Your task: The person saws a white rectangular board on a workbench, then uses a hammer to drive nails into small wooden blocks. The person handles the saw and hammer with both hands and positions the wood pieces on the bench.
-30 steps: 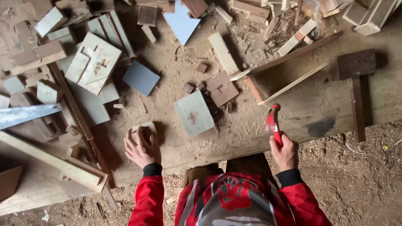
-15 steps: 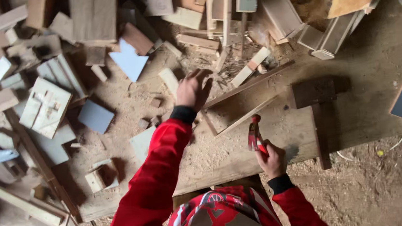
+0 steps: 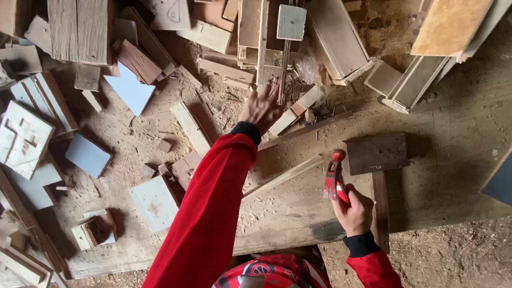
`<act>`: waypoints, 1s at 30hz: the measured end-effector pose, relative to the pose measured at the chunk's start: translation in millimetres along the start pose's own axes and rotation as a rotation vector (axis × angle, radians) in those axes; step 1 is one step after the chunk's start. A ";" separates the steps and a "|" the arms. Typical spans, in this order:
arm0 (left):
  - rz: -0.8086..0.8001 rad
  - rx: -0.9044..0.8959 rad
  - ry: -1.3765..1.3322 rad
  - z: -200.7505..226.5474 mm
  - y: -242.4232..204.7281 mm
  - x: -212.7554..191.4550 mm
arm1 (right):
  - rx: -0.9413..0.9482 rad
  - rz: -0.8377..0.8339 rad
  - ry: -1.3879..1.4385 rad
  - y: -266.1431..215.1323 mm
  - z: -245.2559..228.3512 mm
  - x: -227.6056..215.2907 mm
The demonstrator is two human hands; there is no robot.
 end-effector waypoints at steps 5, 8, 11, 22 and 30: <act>-0.282 0.162 0.009 13.4 11.4 14.6 | -0.028 -0.004 0.118 2.0 15.7 3.1; -0.003 0.154 -0.007 9.4 19.3 -19.3 | -0.014 -0.036 0.103 5.7 16.9 12.7; -0.092 0.185 0.000 15.0 18.6 -14.3 | 0.015 -0.038 0.111 6.3 16.5 9.6; 0.000 0.306 0.483 20.3 19.9 4.2 | 0.072 -0.084 0.249 -15.7 52.9 28.6; 0.098 0.968 2.424 29.2 8.6 67.3 | 0.114 -0.112 0.237 -43.6 92.2 44.5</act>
Point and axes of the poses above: each hand's wrist, its own y-axis towards the middle knuckle, its own x-axis out of the palm, z = x × y, the point moved 10 cm from there along y, towards the middle knuckle, and after that the axes turned 6 degrees about z, right-handed, at the moved point
